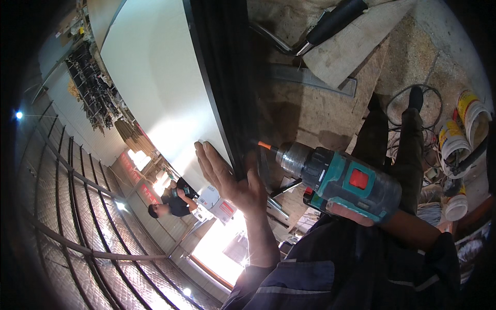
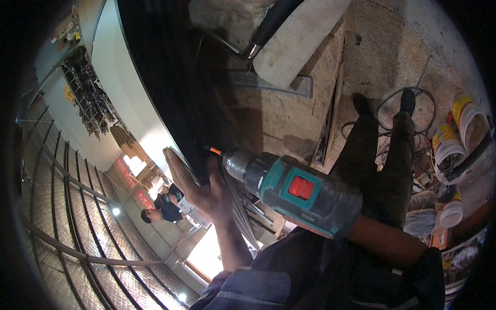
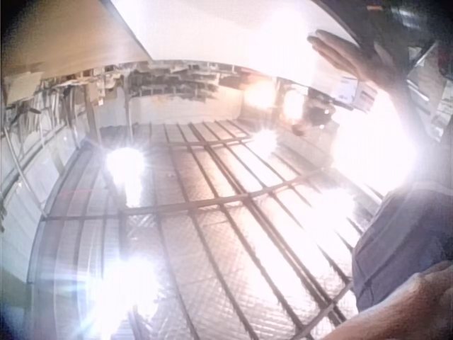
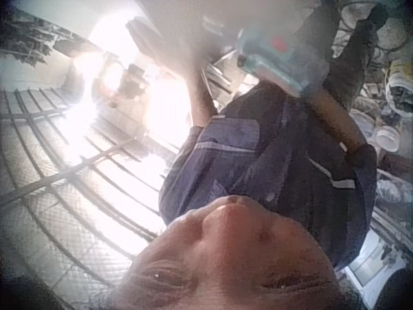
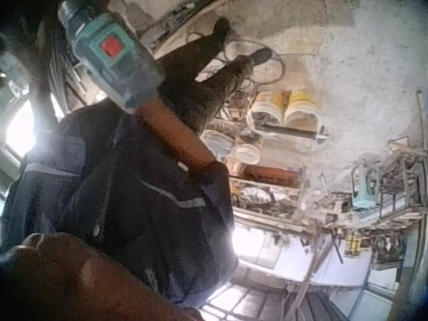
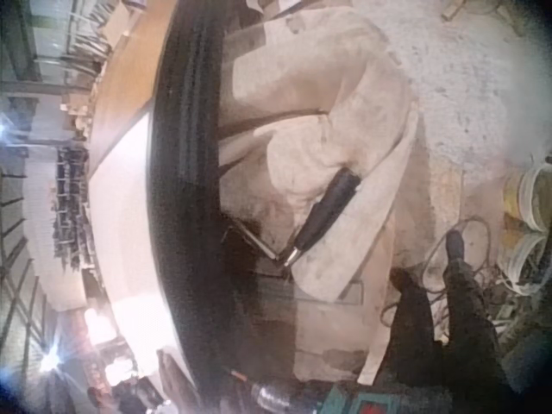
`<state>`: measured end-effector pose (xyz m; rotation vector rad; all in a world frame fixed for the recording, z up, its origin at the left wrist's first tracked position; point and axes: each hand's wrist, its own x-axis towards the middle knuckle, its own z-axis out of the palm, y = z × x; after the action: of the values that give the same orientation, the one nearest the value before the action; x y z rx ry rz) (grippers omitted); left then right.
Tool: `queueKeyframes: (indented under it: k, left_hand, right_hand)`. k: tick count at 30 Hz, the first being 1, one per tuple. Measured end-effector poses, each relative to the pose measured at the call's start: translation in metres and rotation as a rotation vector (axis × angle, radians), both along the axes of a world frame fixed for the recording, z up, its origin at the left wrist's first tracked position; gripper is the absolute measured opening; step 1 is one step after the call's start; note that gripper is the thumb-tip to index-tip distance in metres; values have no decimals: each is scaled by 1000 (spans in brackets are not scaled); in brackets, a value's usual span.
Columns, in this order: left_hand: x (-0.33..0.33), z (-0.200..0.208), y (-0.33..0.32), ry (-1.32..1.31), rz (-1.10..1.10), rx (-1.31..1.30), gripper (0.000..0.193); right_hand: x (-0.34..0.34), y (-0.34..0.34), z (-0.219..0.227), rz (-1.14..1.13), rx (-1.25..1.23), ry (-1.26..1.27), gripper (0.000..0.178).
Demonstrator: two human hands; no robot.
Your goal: The person uses a cordless drill to drive screws into the edge of a large white panel, securing a black trim strip. They then handle a long black cable, positioning it along the panel's edge. The person works at a workbench in a cluttered workshop.
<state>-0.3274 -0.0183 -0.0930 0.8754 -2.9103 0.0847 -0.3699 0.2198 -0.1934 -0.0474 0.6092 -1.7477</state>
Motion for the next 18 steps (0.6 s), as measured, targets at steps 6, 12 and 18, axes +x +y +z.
queueKeyframes:
  k: [6,12,18]
  left_hand:
    - [1,1,-1,7,-11,13,78]
    - [10,-7,-10,41,-63,-37,75]
    - [12,-7,-11,28,-49,-40,77]
  right_hand:
    - [-3,7,0,32,68,402,43]
    - [-5,10,-1,81,105,530,41]
    - [-10,2,3,-46,143,564,32]
